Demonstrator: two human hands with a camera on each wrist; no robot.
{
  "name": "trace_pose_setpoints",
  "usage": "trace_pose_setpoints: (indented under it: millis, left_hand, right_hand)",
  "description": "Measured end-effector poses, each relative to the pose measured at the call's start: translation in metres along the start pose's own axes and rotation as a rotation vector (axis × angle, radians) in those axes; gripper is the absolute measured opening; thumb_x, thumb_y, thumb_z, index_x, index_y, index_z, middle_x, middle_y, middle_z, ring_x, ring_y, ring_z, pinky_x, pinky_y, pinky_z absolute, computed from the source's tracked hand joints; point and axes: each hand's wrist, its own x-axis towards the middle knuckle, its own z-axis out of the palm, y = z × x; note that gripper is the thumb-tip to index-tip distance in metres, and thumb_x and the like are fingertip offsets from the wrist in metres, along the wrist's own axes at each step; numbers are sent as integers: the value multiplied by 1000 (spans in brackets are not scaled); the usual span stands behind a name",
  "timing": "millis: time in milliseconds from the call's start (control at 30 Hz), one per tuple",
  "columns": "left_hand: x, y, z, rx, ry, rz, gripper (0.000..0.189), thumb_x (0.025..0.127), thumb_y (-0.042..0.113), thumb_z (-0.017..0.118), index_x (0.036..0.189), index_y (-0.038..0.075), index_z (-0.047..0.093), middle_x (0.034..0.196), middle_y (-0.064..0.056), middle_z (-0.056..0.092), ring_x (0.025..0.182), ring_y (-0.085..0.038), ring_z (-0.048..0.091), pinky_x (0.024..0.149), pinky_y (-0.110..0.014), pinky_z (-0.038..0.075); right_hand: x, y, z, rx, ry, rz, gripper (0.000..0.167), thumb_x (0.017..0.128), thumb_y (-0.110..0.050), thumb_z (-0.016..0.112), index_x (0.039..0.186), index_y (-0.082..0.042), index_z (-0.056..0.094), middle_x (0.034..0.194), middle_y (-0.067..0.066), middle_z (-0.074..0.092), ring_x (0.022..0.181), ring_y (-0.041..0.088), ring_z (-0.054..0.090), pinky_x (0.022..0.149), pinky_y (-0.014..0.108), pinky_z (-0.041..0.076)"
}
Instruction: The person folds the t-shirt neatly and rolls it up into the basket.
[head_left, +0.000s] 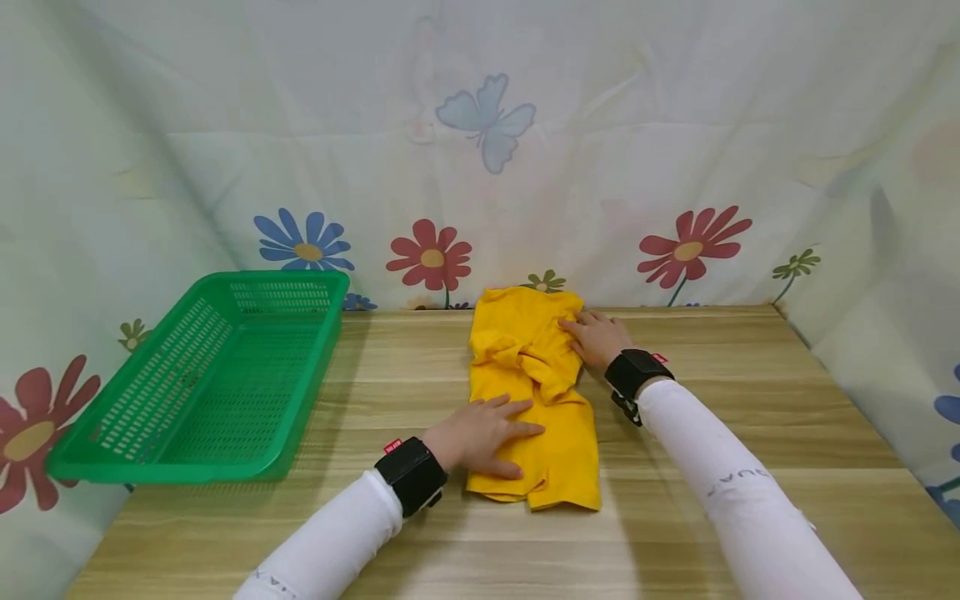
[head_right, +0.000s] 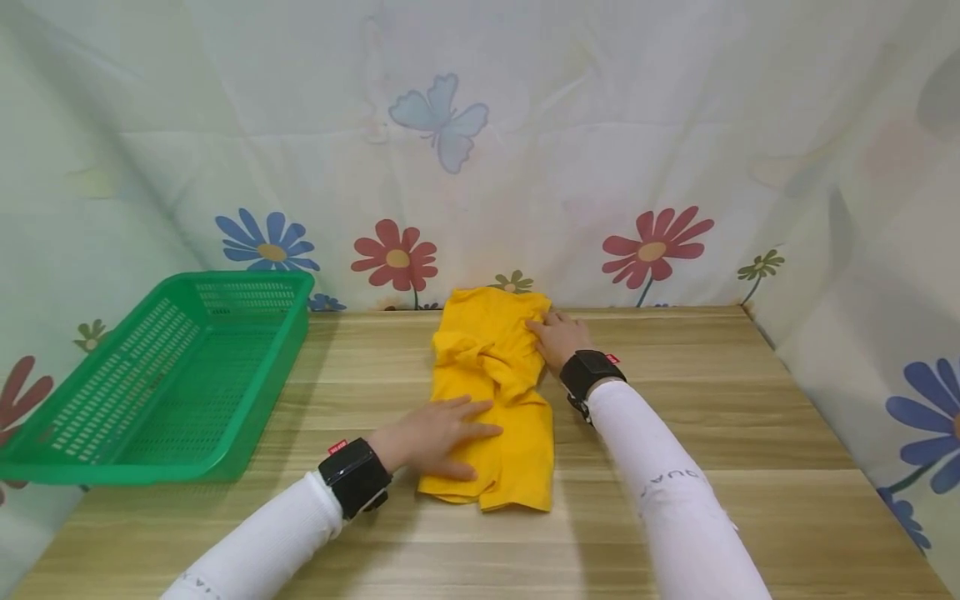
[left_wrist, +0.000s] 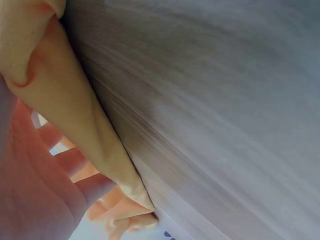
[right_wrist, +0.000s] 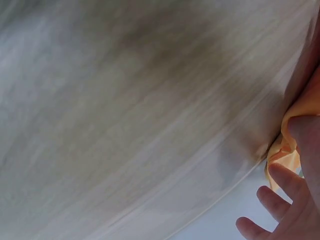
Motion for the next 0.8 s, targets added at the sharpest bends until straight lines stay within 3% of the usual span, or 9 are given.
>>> trace_pose_setpoints:
  millis: [133, 367, 500, 633, 733, 800]
  left_hand:
    - [2, 2, 0, -14, -6, -4, 66, 86, 58, 56, 144, 36, 36, 156, -3, 25, 139, -35, 30, 109, -52, 29]
    - [-1, 3, 0, 27, 9, -21, 66, 87, 58, 55, 145, 34, 36, 156, -4, 25, 139, -36, 31, 106, -55, 32]
    - [-4, 5, 0, 52, 34, -39, 66, 87, 59, 54, 144, 32, 38, 155, -4, 27, 139, -33, 32, 107, -55, 31]
    - [-11, 10, 3, 93, 111, -46, 63, 86, 59, 55, 140, 28, 45, 149, -4, 38, 134, -29, 38, 107, -51, 33]
    - [-20, 15, 5, 135, 212, -31, 54, 86, 55, 59, 130, 23, 56, 135, -4, 51, 121, -26, 49, 100, -45, 40]
    - [-29, 20, 5, 155, 284, -12, 46, 85, 51, 63, 120, 20, 61, 119, -2, 58, 105, -22, 54, 89, -37, 46]
  right_hand:
    - [-11, -4, -7, -5, 52, -35, 44, 93, -20, 58, 135, -12, 51, 138, 21, 47, 125, 42, 45, 95, 60, 40]
    - [-53, -29, -28, 84, 237, -284, 35, 83, -13, 72, 116, -4, 64, 106, 17, 64, 90, 32, 61, 81, 44, 52]
    - [-90, -51, -39, 169, 177, -397, 31, 82, -14, 73, 111, -6, 65, 102, 12, 64, 87, 25, 61, 80, 39, 53]
    - [-125, -68, -39, 214, 106, -472, 27, 84, -15, 71, 108, -7, 65, 102, 7, 63, 86, 18, 59, 78, 33, 53]
    - [-146, -76, -36, 226, 93, -516, 23, 84, -18, 71, 104, -9, 65, 96, 2, 60, 80, 11, 55, 72, 26, 51]
    - [-158, -81, -34, 236, 79, -528, 22, 84, -19, 71, 104, -11, 64, 94, -1, 58, 78, 8, 51, 71, 23, 50]
